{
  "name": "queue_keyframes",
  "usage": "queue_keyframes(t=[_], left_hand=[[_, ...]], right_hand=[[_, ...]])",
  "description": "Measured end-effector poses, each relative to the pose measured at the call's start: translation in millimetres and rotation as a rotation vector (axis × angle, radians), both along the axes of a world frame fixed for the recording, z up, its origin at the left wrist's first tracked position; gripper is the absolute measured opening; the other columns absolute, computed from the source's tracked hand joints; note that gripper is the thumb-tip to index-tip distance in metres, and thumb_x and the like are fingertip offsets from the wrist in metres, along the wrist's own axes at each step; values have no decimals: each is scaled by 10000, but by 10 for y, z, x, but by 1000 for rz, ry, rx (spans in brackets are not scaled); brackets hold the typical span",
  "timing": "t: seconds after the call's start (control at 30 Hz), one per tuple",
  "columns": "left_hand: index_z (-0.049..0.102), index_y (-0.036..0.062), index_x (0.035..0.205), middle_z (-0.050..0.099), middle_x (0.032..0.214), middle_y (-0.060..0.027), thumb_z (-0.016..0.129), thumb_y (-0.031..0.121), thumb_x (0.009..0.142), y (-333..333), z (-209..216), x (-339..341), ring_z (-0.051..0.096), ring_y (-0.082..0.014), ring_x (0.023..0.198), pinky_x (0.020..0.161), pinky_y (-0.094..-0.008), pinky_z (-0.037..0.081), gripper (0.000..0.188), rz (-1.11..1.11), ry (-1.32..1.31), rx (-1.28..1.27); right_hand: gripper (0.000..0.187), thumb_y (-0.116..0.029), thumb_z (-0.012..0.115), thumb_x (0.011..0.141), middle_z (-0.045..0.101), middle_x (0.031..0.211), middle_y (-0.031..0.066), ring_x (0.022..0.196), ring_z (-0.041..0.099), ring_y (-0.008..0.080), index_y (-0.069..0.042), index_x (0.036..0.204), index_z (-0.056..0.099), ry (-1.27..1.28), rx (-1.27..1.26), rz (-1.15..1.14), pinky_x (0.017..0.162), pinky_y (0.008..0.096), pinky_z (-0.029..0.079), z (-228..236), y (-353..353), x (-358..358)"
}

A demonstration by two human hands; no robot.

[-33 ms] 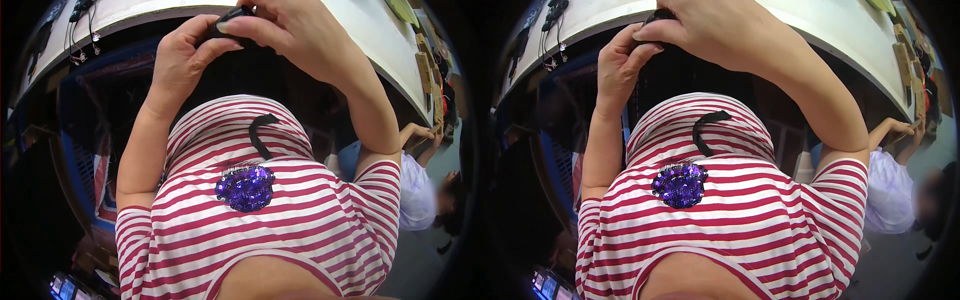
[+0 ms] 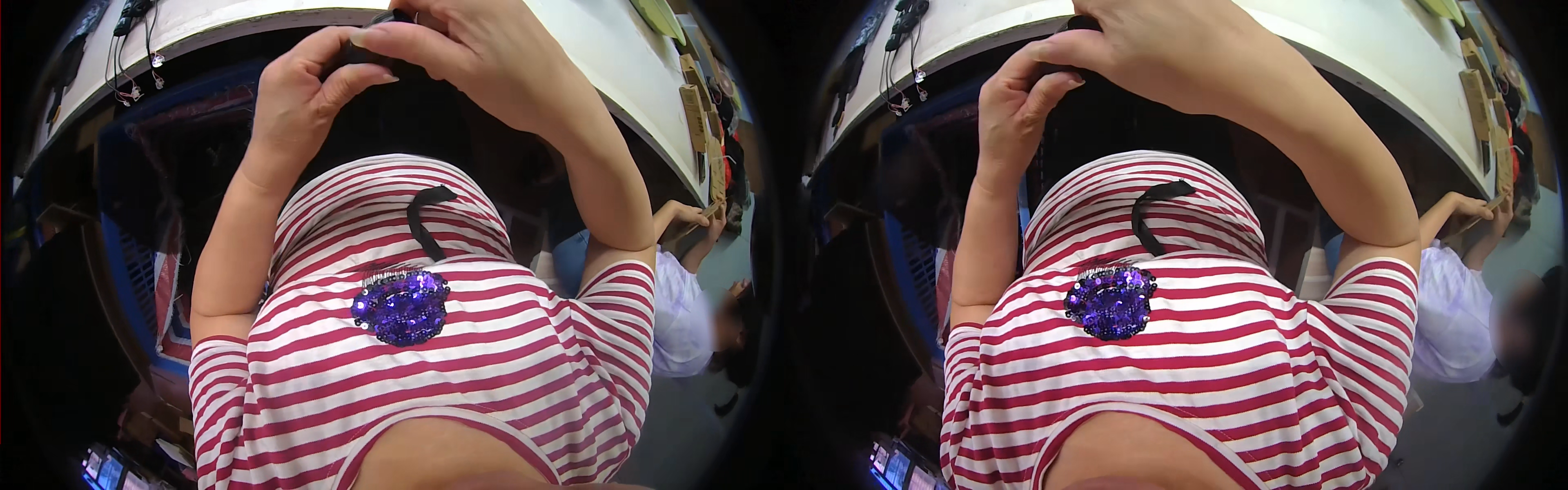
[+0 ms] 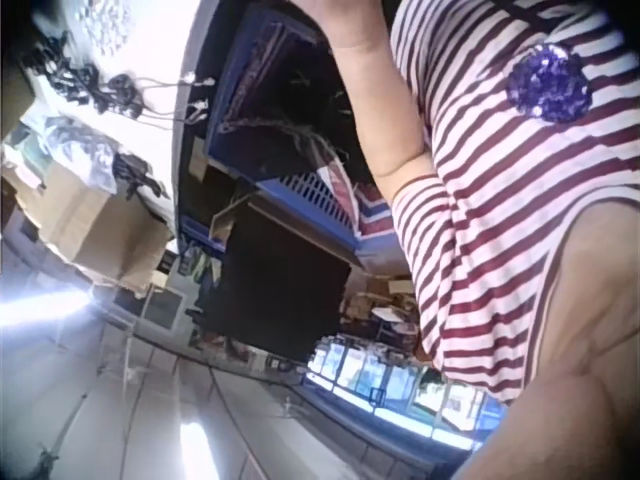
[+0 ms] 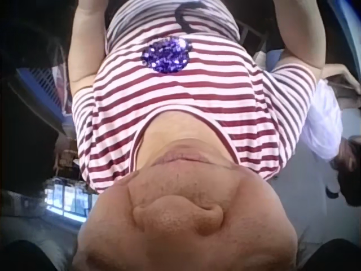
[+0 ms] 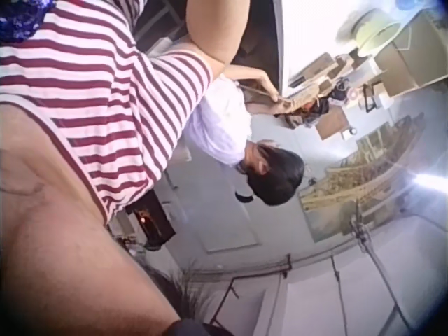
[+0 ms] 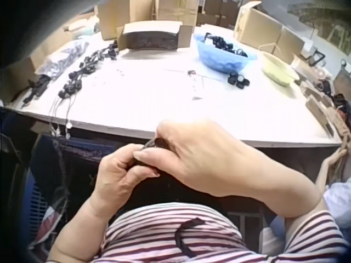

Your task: The person assembles small electronic components by applying glue from a tube into a black cylindrical housing, inserting a small LED light, and screwing on a cap. This process is repeated for multiple units on a cluttered workbench.

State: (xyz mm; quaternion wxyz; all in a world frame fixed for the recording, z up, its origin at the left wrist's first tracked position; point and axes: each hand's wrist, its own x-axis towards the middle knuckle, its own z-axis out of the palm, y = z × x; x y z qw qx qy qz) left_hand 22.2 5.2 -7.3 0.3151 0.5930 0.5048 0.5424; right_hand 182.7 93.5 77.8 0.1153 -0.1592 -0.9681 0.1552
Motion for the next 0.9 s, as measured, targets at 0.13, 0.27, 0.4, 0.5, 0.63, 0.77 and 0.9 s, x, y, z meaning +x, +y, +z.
queue_keyframes(t=[0.13, 0.27, 0.4, 0.5, 0.63, 0.77, 0.9], left_hand=[[611, 35, 958, 597, 741, -41, 652, 270, 795, -88, -54, -8, 521, -90, 634, 600, -221, 429, 289, 114, 123, -77], [565, 6, 1008, 405, 608, 67, 531, 356, 884, -105, -106, -206, 293, -22, 516, 451, -174, 220, 373, -69, -544, -251], [419, -11, 1217, 363, 681, 20, 354, 417, 933, -9, -22, -387, 293, -69, 560, 530, -210, 273, 517, -105, -820, -245], [382, -4, 1252, 360, 687, 19, 355, 373, 945, 16, 51, -471, 298, -72, 570, 534, -209, 276, 487, -92, -946, -230], [373, 2, 1253, 348, 678, 22, 378, 382, 936, 60, 96, -513, 285, -70, 562, 526, -207, 271, 495, -68, -1026, -196], [445, 19, 1165, 331, 649, 33, 439, 350, 922, 168, 104, -494, 275, -55, 532, 495, -197, 246, 411, 3, -1015, -143], [462, 25, 1108, 332, 633, 29, 439, 338, 925, 271, 179, -130, 264, -56, 512, 468, -205, 225, 363, 136, -982, 20]], right_hand=[[423, -380, 533, 849, 580, 712, 196, 664, 582, 326, 38, 878, 585, -85, -106, -196, 556, 344, 448, -41, -1, -162], [276, -295, 479, 881, 582, 666, 98, 574, 573, 164, -40, 913, 581, -50, -654, -162, 519, 278, 441, -472, -43, -137], [198, -133, 478, 820, 584, 982, 124, 950, 551, 266, -38, 963, 577, -223, -274, -23, 846, 378, 414, -1727, -77, 42], [221, -101, 539, 765, 485, 1171, 110, 1195, 367, 267, -72, 979, 588, -391, -79, 17, 1032, 479, 245, -2526, -63, 57], [214, -152, 538, 788, 515, 1078, 75, 1146, 392, 245, -91, 986, 591, -528, -19, 70, 1024, 477, 261, -2455, 65, -100], [177, -232, 555, 818, 564, 935, 126, 923, 536, 317, -85, 916, 571, -128, -91, -113, 847, 454, 400, -2150, 12, -44], [240, -239, 515, 868, 544, 866, 207, 815, 554, 365, 1, 866, 518, 415, -713, -269, 665, 404, 455, -1234, -269, -26]])
